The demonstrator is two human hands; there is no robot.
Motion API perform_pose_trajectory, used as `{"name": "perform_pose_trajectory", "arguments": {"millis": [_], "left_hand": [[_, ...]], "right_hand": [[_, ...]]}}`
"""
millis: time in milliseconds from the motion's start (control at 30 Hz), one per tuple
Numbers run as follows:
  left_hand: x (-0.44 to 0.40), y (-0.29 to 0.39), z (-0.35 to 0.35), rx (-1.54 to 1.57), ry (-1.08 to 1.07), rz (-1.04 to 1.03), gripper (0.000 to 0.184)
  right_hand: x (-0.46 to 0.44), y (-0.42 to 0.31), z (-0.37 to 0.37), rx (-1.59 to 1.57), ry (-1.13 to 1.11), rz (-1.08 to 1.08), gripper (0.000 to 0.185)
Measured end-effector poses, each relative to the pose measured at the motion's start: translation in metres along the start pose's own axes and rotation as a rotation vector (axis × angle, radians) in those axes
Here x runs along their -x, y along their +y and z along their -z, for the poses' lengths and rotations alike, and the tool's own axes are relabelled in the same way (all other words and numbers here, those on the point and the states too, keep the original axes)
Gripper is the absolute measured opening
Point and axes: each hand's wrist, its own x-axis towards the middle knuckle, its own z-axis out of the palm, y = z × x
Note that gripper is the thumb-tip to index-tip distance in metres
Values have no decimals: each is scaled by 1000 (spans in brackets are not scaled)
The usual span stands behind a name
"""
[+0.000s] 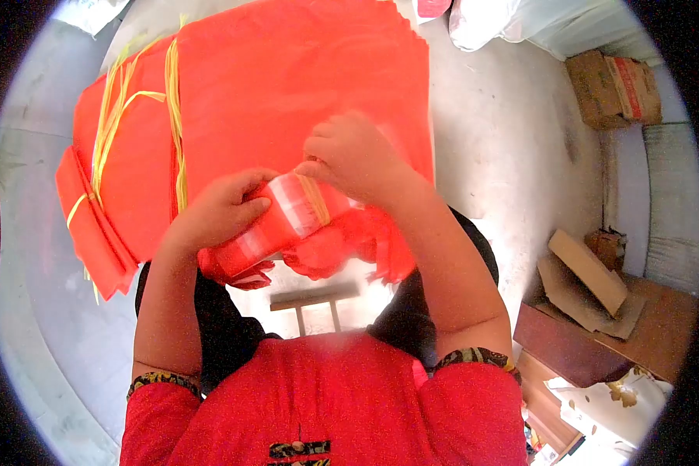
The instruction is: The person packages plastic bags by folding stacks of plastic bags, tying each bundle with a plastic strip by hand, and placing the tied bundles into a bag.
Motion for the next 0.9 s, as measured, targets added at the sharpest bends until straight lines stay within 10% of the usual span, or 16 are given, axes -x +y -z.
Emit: {"name": "perform_pose_trajectory", "arguments": {"millis": [500,800,900], "left_hand": [[-10,13,-37,-689,317,2,39],[-24,29,-20,-765,450,116,38],[-28,11,-18,-824,657,-337,32]], "right_hand": [[-7,7,-9,-46,-344,-222,38],[-20,27,-11,196,-180,-347,39],[-25,32,-5,320,215,-162,28]]}}
